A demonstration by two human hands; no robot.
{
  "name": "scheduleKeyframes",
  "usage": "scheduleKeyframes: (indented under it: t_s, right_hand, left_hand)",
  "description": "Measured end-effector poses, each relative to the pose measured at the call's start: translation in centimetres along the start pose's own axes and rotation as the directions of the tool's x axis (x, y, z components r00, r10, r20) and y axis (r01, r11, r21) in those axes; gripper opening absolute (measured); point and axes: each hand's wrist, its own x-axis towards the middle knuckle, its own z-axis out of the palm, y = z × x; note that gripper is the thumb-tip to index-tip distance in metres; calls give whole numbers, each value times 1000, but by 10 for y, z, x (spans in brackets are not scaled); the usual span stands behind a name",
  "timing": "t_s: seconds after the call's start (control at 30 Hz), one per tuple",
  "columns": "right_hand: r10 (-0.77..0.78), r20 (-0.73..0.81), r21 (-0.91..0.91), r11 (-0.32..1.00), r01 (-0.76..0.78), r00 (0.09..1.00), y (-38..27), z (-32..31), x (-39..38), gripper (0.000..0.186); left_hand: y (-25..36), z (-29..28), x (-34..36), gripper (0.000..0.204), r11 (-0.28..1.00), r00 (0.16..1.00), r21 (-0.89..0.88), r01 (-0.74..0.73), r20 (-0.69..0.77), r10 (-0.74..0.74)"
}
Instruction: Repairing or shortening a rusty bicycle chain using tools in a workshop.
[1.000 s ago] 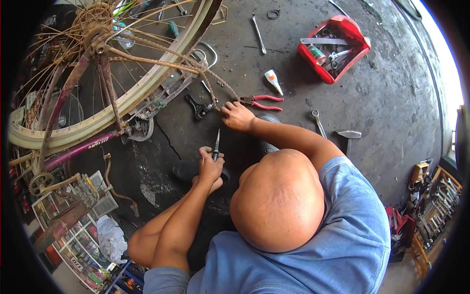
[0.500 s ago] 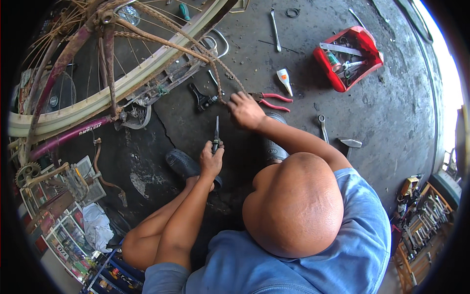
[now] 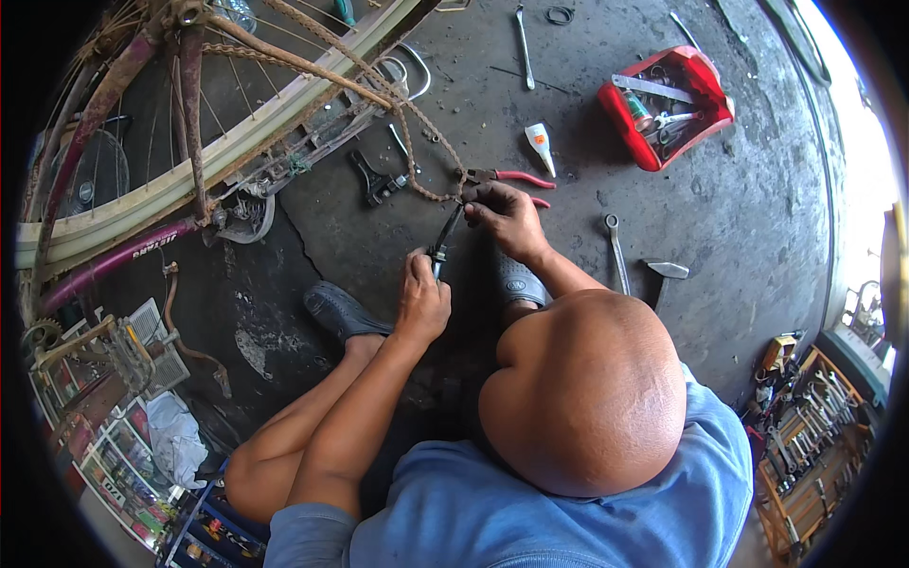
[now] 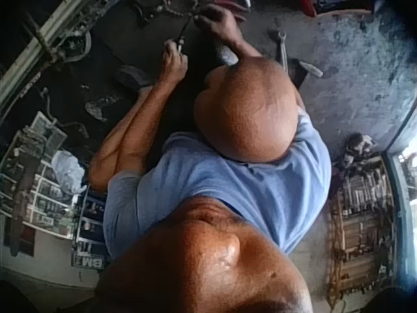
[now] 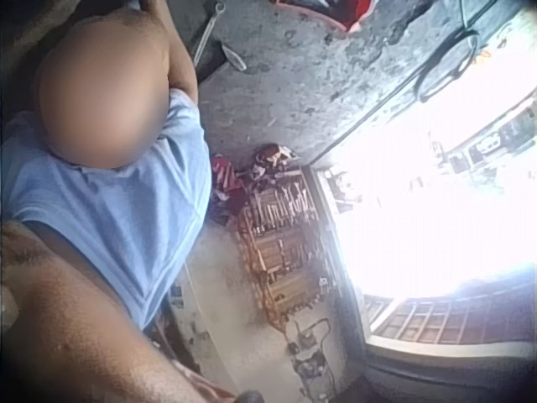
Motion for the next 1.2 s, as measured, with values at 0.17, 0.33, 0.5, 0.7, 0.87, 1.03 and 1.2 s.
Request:
scheduleKeyframes:
  t_s: [0.17, 0.33, 0.5, 0.7, 0.87, 1.03, 1.2]
  right_hand:
    - [-48, -45, 21, 999, 49, 998, -7, -1, -3, 18]
    - [-28, -87, 52, 998, 33, 996, -9, 1, -5, 24]
    - [-25, -69, 101, 994, 32, 997, -7, 0, -2, 24]
    - [-79, -70, -144, 987, 68, 994, 4, -15, 5, 26]
    - [-458, 56, -807, 503, 310, 887, 22, -45, 38, 38]
    - [-337, 194, -910, 290, 298, 921, 9, -49, 44, 47]
    - [-262, 96, -966, 209, 154, 960, 2, -63, 28, 45]
  left_hand:
    - [5, -5, 2, 41, 1000, 1000, 24, 0, 22, -1]
    - [10, -4, 4, 39, 1000, 1000, 16, -22, -2, 22]
    - [6, 0, 5, 40, 999, 999, 38, -37, -7, 38]
    - [6, 4, 17, 42, 984, 989, -103, 147, 13, -146]
    - [-17, 14, 40, 43, 962, 971, 141, 232, 16, -237]
    - [-17, 27, 69, 39, 939, 971, 250, 236, -18, -239]
    - [-14, 30, 77, 37, 924, 969, 299, 240, -14, -247]
